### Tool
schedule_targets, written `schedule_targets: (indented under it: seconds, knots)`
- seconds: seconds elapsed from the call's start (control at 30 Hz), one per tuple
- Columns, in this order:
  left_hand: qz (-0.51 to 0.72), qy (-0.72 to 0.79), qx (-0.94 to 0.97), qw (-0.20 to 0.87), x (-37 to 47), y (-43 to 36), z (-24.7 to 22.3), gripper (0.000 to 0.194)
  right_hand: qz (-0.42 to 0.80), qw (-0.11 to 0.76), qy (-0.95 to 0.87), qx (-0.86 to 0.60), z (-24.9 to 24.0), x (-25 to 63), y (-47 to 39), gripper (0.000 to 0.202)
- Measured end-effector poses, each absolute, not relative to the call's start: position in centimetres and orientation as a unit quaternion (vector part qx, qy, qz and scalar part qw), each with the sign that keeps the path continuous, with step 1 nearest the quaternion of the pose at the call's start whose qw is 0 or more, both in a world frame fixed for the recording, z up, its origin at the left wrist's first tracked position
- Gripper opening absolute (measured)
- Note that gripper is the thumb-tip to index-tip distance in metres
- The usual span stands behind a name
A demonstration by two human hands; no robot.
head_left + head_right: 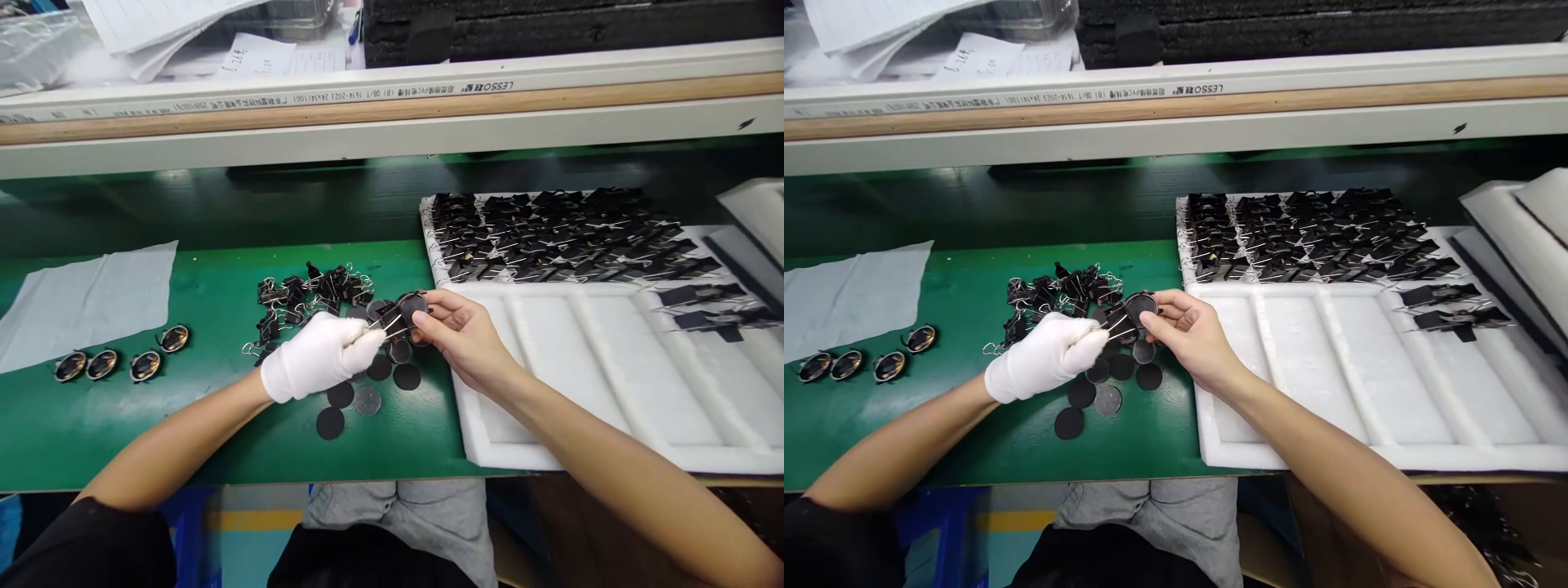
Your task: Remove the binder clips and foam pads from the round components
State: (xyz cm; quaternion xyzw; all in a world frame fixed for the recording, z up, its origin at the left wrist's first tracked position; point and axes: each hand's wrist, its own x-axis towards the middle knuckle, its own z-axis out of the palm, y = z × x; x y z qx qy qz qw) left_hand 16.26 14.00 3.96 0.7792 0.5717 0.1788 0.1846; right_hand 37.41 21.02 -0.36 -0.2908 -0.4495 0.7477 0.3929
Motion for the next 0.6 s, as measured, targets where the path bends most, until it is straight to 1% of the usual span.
schedule_targets:
  seconds: [0.13,0.2,0.33,0.4,0.47,0.53,0.6]
  knots:
    - [0.177,0.580,0.773,0.185,16.6,13.9,3.6,0.048,0.739,0.388,-0.459,-0.304,-0.6,37.4,20.9,0.041]
    - [0.167,0.595,0.760,0.199,16.8,13.9,3.9,0.049,0.744,0.388,-0.450,-0.306,-0.6,37.3,20.9,0.040]
    - [0.154,0.593,0.747,0.257,15.5,13.8,6.5,0.045,0.790,0.393,-0.376,-0.283,0.0,37.5,21.1,0.035]
    - [0.191,0.630,0.720,0.219,13.7,13.4,8.7,0.047,0.810,0.408,-0.316,-0.278,0.4,37.9,21.4,0.037]
    - [0.196,0.707,0.667,0.131,11.5,12.6,10.5,0.052,0.819,0.427,-0.256,-0.285,0.7,38.4,21.6,0.039]
    - [0.116,0.770,0.625,0.057,9.2,11.4,11.3,0.053,0.828,0.433,-0.203,-0.291,0.8,38.6,21.8,0.041]
    - [-0.015,0.802,0.596,0.029,7.2,10.0,10.8,0.053,0.842,0.417,-0.171,-0.295,0.7,38.6,21.9,0.040]
